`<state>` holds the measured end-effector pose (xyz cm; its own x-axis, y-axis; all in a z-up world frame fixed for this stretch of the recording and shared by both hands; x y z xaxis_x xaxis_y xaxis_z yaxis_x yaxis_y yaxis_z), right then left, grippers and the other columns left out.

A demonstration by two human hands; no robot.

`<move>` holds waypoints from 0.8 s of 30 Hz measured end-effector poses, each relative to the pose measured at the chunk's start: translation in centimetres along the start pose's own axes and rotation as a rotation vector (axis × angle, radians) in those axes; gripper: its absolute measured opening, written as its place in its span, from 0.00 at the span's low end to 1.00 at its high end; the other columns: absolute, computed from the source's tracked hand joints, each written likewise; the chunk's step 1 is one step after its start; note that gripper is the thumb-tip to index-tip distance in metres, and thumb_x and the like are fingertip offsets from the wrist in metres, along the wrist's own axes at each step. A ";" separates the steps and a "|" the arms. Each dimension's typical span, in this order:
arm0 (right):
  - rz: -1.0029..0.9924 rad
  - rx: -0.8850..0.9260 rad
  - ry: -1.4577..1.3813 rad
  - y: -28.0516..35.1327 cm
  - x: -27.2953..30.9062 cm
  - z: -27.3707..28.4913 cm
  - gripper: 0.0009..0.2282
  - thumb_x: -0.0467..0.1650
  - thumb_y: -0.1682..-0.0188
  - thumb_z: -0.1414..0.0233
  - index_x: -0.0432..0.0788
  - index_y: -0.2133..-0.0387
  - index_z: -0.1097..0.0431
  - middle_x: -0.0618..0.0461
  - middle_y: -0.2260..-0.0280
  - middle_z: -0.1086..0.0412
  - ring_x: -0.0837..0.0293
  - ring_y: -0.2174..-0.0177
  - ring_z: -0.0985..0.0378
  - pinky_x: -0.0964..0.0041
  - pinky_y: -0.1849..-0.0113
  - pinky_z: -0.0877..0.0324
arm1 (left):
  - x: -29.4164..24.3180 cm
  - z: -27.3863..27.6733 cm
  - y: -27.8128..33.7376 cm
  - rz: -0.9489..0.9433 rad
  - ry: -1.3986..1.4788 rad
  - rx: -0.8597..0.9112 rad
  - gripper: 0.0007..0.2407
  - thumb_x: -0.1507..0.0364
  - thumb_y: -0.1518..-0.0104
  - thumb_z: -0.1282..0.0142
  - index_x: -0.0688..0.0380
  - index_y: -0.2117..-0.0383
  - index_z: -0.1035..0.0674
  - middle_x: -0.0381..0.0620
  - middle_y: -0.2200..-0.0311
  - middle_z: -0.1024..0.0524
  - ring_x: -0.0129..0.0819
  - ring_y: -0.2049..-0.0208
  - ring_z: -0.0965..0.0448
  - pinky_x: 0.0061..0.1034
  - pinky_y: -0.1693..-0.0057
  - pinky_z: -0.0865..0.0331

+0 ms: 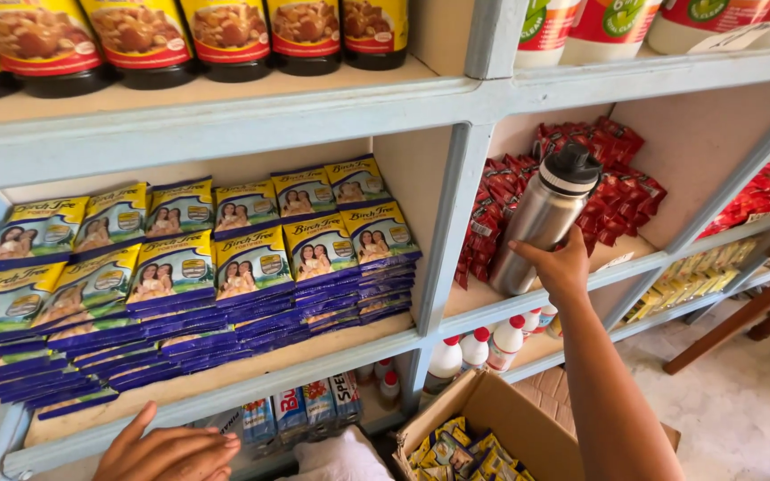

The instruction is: The person is stocking shelves with small milk powder sachets from a cardboard box.

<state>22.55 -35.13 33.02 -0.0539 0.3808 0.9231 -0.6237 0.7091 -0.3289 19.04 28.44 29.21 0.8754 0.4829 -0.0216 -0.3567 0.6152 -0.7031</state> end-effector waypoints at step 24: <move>0.060 0.717 0.955 33.1 -24.0 4.7 0.17 0.33 0.59 0.36 0.55 0.55 0.27 0.53 0.57 0.26 0.51 0.54 0.25 0.54 0.54 0.27 | -31.4 -35.8 3.3 0.075 0.618 1.270 0.09 0.65 0.38 0.45 0.52 0.59 0.18 0.49 0.60 0.19 0.44 0.53 0.21 0.47 0.43 0.33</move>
<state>-0.53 -23.60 0.91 0.3138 0.9044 0.2892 -0.9495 0.2976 0.0998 2.04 -7.02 2.14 0.7232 0.3962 -0.5657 -0.1646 0.8944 0.4159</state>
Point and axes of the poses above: each hand's wrist, its own y-axis away from the middle knuckle, its own z-axis out of the back of the hand, x = y × z, the point moved 10 cm from there along -y, towards the middle knuckle
